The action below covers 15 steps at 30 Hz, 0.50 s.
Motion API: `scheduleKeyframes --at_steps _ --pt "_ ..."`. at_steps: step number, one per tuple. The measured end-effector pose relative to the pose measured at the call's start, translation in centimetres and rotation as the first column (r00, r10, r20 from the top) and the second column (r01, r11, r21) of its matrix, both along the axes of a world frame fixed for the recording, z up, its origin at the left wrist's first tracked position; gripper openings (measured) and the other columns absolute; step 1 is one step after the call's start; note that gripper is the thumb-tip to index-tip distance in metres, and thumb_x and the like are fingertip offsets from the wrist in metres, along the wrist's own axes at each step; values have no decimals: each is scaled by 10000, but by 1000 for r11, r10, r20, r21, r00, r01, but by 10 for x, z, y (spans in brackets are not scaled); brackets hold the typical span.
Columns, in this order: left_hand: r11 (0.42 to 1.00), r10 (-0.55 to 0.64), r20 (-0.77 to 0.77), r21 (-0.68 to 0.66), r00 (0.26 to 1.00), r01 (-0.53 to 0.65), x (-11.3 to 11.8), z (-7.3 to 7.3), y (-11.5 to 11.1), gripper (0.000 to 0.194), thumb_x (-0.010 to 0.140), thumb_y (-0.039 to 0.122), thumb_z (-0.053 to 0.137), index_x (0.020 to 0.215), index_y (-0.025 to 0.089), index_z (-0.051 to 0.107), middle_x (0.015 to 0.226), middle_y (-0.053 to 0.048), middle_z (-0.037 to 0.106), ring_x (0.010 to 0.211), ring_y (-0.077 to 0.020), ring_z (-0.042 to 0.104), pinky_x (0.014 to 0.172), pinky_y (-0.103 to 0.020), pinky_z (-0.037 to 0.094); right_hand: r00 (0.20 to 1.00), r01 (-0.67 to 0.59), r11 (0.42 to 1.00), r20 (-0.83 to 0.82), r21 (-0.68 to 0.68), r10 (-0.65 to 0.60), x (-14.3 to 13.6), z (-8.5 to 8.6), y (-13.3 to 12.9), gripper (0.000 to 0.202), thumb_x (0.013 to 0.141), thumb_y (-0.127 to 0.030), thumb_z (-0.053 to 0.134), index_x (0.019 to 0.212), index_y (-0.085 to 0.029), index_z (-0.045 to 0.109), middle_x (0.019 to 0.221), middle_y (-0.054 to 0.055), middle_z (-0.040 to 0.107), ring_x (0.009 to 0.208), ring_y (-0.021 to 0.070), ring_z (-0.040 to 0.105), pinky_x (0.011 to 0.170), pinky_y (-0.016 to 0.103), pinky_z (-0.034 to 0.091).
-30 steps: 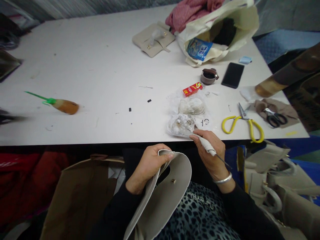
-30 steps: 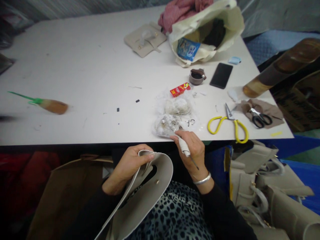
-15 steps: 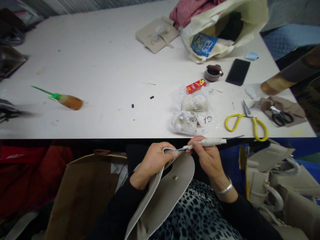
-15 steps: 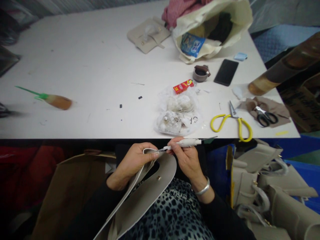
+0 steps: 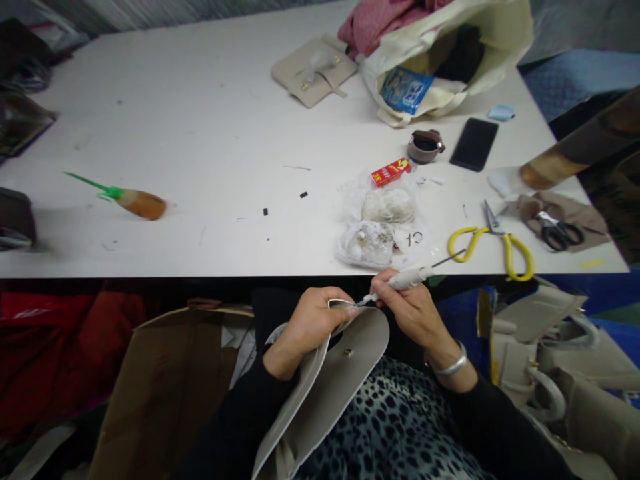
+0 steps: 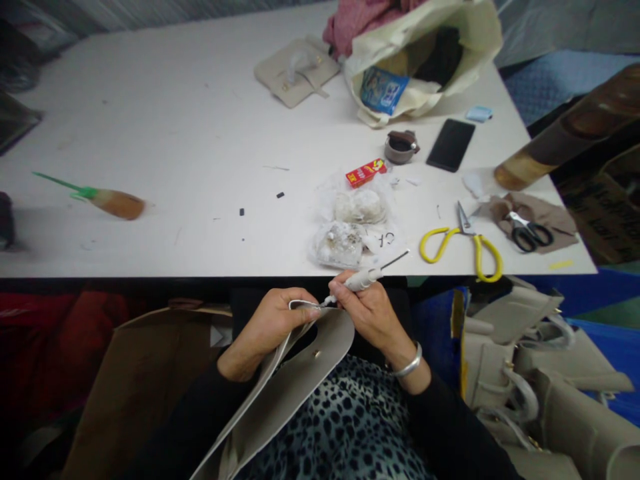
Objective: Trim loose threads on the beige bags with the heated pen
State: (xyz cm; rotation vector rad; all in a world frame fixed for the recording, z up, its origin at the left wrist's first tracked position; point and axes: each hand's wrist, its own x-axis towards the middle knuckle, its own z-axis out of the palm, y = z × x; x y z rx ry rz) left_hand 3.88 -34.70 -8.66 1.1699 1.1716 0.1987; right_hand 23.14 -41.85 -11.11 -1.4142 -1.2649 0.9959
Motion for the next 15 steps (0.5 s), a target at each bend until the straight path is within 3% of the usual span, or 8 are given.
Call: scheduleKeyframes --at_steps 5,11,13,15 --pt "999 -28 30 18 999 28 -1 -4 0 227 663 377 801 729 162 765 604 -2 632 579 -143 498 596 -284 367 999 -35 999 39 32 34 1 5 5 331 1082 -408 563 835 -213 667 732 -14 646 684 151 613 682 290 471" --pt "1000 -12 57 -17 998 13 -5 -6 4 222 656 368 797 708 158 749 599 -4 629 573 -140 494 584 -281 350 987 11 1000 -163 -1 -11 -8 -14 -14 262 1050 -420 649 905 -223 743 819 20 714 776 189 678 716 313 542" --pt "1000 7 69 -26 998 -5 -7 -7 4 223 666 371 799 708 159 745 599 -5 629 569 -139 497 581 -280 351 967 109 994 -234 29 -99 -16 -20 -21 224 1034 -398 681 912 -229 764 852 31 737 802 201 700 741 329 572" --pt "999 32 70 -34 997 -30 -8 -8 5 234 669 379 809 706 159 739 594 -5 625 563 -137 496 575 -277 349 915 283 957 -319 69 -247 -22 -22 -24 199 1040 -371 677 920 -236 761 834 22 738 774 193 708 728 329 587"
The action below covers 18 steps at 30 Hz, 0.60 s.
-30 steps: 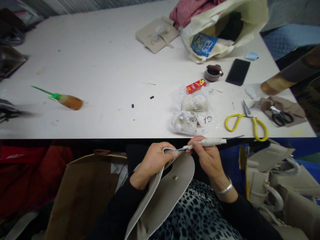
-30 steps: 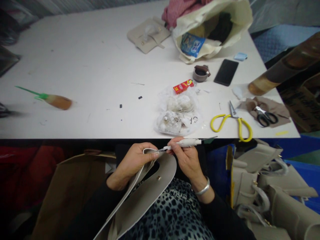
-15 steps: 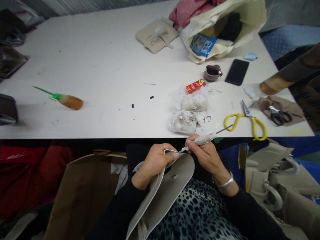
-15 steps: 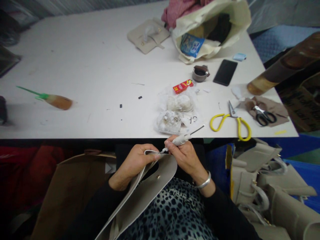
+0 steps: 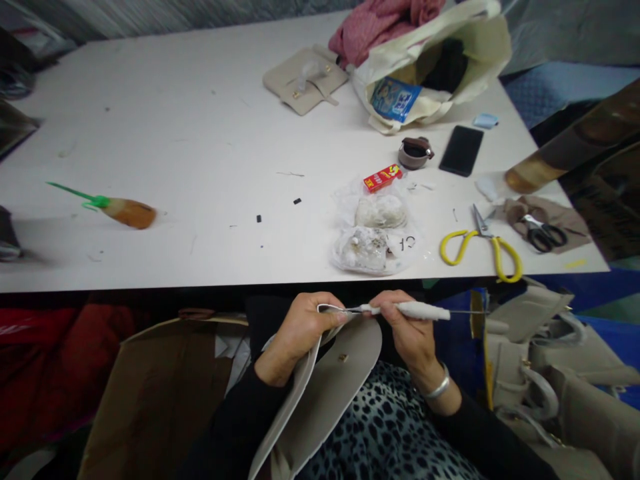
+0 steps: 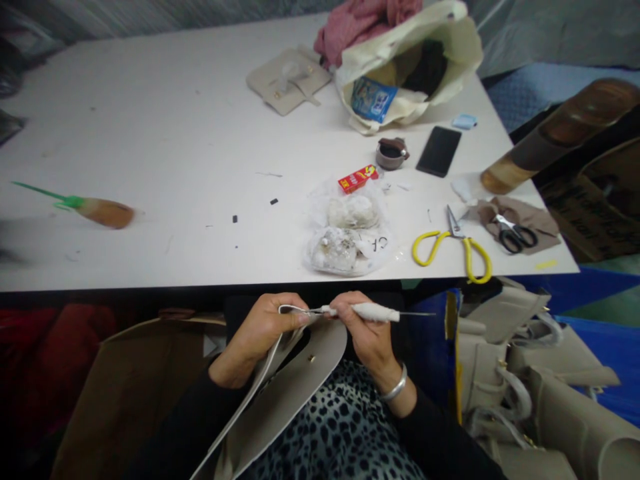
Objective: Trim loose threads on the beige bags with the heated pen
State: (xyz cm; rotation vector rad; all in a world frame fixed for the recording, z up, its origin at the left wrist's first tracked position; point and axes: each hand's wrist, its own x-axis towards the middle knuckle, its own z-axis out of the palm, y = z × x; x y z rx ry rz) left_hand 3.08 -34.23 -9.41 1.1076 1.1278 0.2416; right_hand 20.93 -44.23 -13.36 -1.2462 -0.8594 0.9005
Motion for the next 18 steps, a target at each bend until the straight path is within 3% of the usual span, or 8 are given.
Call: scheduleKeyframes --at_steps 3,6,9,13,18 --pt "999 51 -3 0 999 -51 -2 -2 0 252 659 378 826 716 151 733 604 -9 628 564 -135 502 570 -268 351 971 239 970 -9 40 -239 0 1 7 166 1051 -354 664 961 -242 747 821 5 735 744 182 713 711 324 601" --pt "993 114 11 22 993 -114 -5 -2 1 267 668 376 845 756 151 732 629 -5 629 577 -131 509 570 -258 365 924 334 940 174 69 -341 13 2 19 163 1051 -365 665 1009 -234 752 882 18 745 797 187 723 768 339 611" --pt "981 193 28 18 981 -194 -9 -2 1 279 677 376 865 777 161 717 639 1 623 576 -132 520 560 -250 376 872 351 930 323 111 -367 26 -2 29 193 1056 -385 658 1047 -221 759 959 37 754 842 195 732 814 361 608" --pt "958 285 65 -65 956 -281 -14 -2 2 324 679 382 896 816 163 701 660 1 630 569 -133 549 555 -244 399 862 317 939 373 134 -344 32 -9 34 178 1056 -367 659 1061 -218 757 994 46 758 880 210 742 845 383 610" --pt "937 322 108 -179 941 -300 -18 -2 5 374 674 376 924 863 156 688 685 -3 643 560 -131 575 551 -239 430 798 226 955 526 192 -295 31 -6 33 108 1058 -259 653 1095 -217 746 1014 66 771 942 225 740 877 397 595"
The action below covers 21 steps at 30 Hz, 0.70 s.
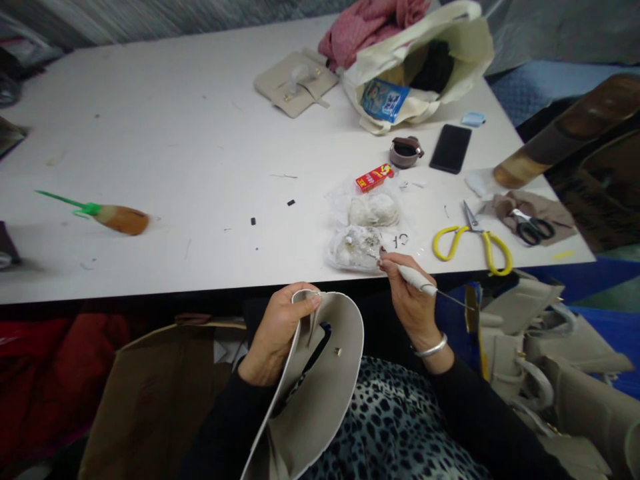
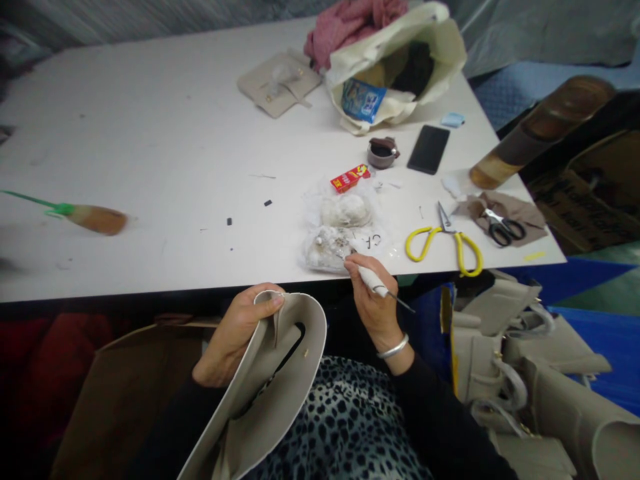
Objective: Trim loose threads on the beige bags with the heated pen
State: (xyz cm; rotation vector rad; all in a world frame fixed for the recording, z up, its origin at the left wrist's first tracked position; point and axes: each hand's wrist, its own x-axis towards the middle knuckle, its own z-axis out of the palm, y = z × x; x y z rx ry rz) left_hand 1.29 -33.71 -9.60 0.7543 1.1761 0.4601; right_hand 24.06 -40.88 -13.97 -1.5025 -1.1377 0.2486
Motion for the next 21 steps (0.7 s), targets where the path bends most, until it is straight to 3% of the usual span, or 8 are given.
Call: scheduleKeyframes --at_steps 6,12,14,16,17,19,21 --pt "999 -1 41 -49 999 3 -1 -3 1 409 646 378 955 848 152 682 676 -10 648 548 -135 585 537 -242 448 904 -50 996 420 -78 78 2 9 4 73 1061 -224 647 1072 -193 712 951 84 761 875 230 702 812 375 547" --pt "997 -32 61 -62 998 35 -1 0 1 389 642 363 956 839 152 696 665 -11 646 546 -136 579 537 -250 459 919 -83 997 386 -1 77 11 12 3 61 1032 -221 699 1083 -198 723 978 86 776 894 231 707 829 372 544" --pt "997 -47 66 -52 997 51 -1 -1 2 380 640 364 955 823 151 699 664 -10 644 547 -131 572 537 -246 454 959 -82 995 277 50 65 8 17 -1 68 1022 -221 714 1085 -211 740 1002 76 780 921 223 713 859 370 551" --pt "997 -62 76 -38 995 65 -1 -2 2 381 627 363 959 805 149 700 665 -10 645 550 -124 566 537 -239 446 991 -129 991 24 34 128 0 23 -5 69 1044 -250 686 1064 -231 749 956 45 772 874 193 717 827 338 568" --pt "997 -71 83 -37 994 75 -1 -2 2 380 627 363 959 800 147 699 664 -10 645 552 -122 564 538 -235 441 973 -187 982 -136 12 187 -5 25 -7 97 1060 -275 662 1045 -239 751 910 25 763 826 175 717 786 314 577" --pt "994 -93 100 -48 991 98 -1 -2 2 374 636 360 957 799 146 698 658 -9 642 556 -119 564 540 -227 430 862 -329 944 -410 -6 298 -16 29 -9 167 1077 -328 636 999 -242 755 821 -2 740 732 147 706 695 268 580" --pt "989 -124 115 -64 986 132 -1 0 2 374 648 364 955 806 143 698 658 -12 645 563 -121 570 544 -222 422 757 -427 904 -544 7 362 -24 29 -8 205 1066 -366 654 954 -234 764 785 -7 730 702 136 697 664 244 579"
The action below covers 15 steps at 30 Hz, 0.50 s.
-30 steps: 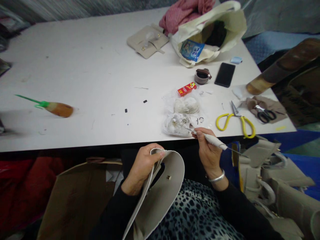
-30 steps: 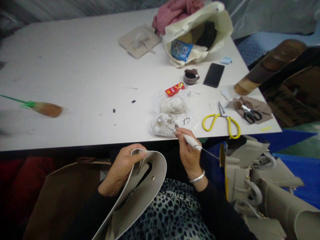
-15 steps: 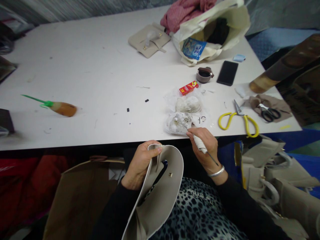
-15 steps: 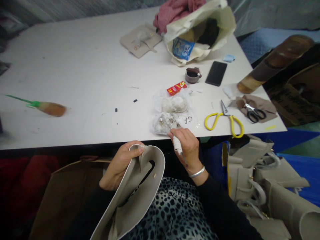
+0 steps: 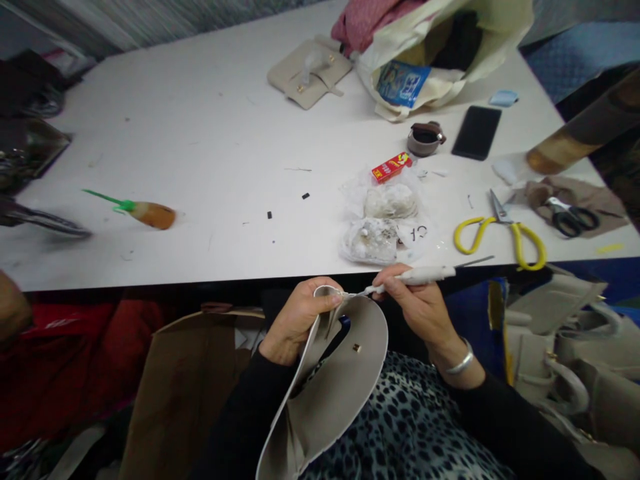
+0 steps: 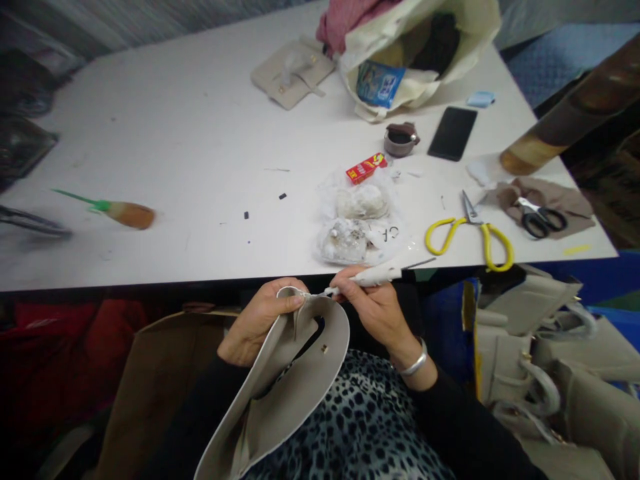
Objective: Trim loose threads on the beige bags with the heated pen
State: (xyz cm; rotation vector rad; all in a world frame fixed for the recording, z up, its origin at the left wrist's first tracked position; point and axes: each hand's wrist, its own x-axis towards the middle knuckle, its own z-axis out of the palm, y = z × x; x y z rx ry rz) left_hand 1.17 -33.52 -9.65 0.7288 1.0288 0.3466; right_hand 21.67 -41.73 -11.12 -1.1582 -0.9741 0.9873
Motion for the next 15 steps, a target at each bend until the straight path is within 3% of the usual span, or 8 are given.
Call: scheduleKeyframes --at_steps 6,15 --pt "997 -66 16 -25 998 66 -4 5 2 396 650 383 957 811 134 695 671 -20 655 577 -130 586 560 -225 427 994 -81 996 -73 -29 79 -4 -6 2 192 1047 -364 686 947 -228 779 792 -4 726 715 125 684 683 228 580" --pt "998 -60 36 -5 998 61 -4 0 -1 396 645 389 965 809 134 710 682 -24 659 579 -125 571 558 -229 408 994 -106 993 -45 -54 104 -6 -9 3 227 1041 -401 687 939 -215 768 794 3 715 714 134 670 682 249 559"
